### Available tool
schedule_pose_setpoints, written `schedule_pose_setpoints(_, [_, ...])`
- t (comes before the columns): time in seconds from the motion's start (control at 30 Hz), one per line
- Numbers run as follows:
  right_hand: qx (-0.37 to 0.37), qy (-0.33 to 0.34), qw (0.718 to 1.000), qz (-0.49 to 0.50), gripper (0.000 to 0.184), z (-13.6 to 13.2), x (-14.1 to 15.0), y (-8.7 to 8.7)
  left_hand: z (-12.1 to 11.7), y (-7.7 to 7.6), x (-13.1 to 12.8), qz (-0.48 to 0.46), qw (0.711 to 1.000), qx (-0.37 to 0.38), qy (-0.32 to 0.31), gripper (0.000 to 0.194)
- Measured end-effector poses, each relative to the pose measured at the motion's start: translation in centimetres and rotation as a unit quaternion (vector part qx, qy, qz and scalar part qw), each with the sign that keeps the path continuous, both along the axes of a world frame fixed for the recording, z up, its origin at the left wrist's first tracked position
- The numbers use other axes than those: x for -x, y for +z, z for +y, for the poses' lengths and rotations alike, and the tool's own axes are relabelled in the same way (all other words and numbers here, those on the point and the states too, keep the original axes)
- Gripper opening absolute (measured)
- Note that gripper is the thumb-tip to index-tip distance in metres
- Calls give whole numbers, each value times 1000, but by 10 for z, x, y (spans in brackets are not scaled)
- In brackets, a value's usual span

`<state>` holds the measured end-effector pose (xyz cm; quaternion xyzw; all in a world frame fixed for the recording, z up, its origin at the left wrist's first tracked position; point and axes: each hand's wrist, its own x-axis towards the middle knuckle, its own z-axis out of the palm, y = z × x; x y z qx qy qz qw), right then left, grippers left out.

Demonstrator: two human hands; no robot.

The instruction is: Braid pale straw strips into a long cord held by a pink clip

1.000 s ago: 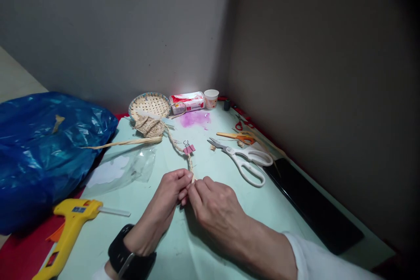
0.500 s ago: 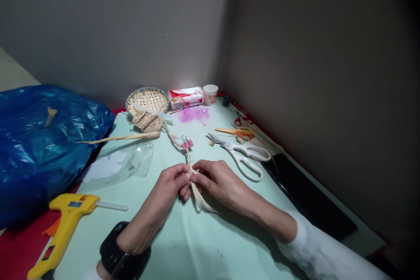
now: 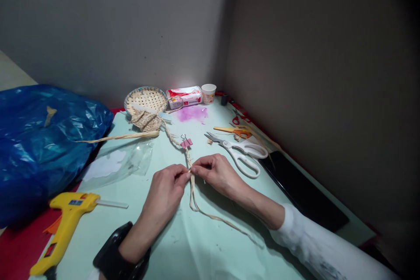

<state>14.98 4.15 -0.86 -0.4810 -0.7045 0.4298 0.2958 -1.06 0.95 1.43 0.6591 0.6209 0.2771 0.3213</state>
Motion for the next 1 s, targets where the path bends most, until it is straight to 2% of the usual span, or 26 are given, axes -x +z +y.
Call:
schedule_pose_setpoints(0.17, [-4,-1,1000,4,25,-3,0,5,-3,6,0,25,999,-15,21,26])
schedule_pose_setpoints(0.3, [50,0,995,91,22,-3,0,2,-12,4,-13,40,997,-58,27,24])
schedule_pose_setpoints(0.4, [138,18,972,190,20,-4,0,1,-21,-4,-25,17,994,-105,39,19])
schedule_pose_setpoints(0.5, [196,22,942,270,19,-5,1,0,-28,-12,-31,-20,993,-109,36,13])
schedule_pose_setpoints(0.6, [222,4,926,306,17,-5,2,-1,-29,-11,-31,-15,993,-117,9,12])
schedule_pose_setpoints(0.7, [231,3,926,297,16,-4,2,-1,-21,-4,-22,5,990,-132,53,18])
schedule_pose_setpoints(0.77, [232,4,932,278,17,-4,1,0,-11,-2,-14,-29,991,-74,107,20])
schedule_pose_setpoints(0.83, [238,8,933,268,17,-4,0,3,-1,-2,-6,-142,984,73,78,22])
schedule_pose_setpoints(0.9, [248,11,929,274,16,-4,0,5,7,-4,0,-263,944,196,18,23])
schedule_pose_setpoints(1.0, [257,15,925,280,14,-4,-2,8,13,-7,4,-370,891,261,-39,20])
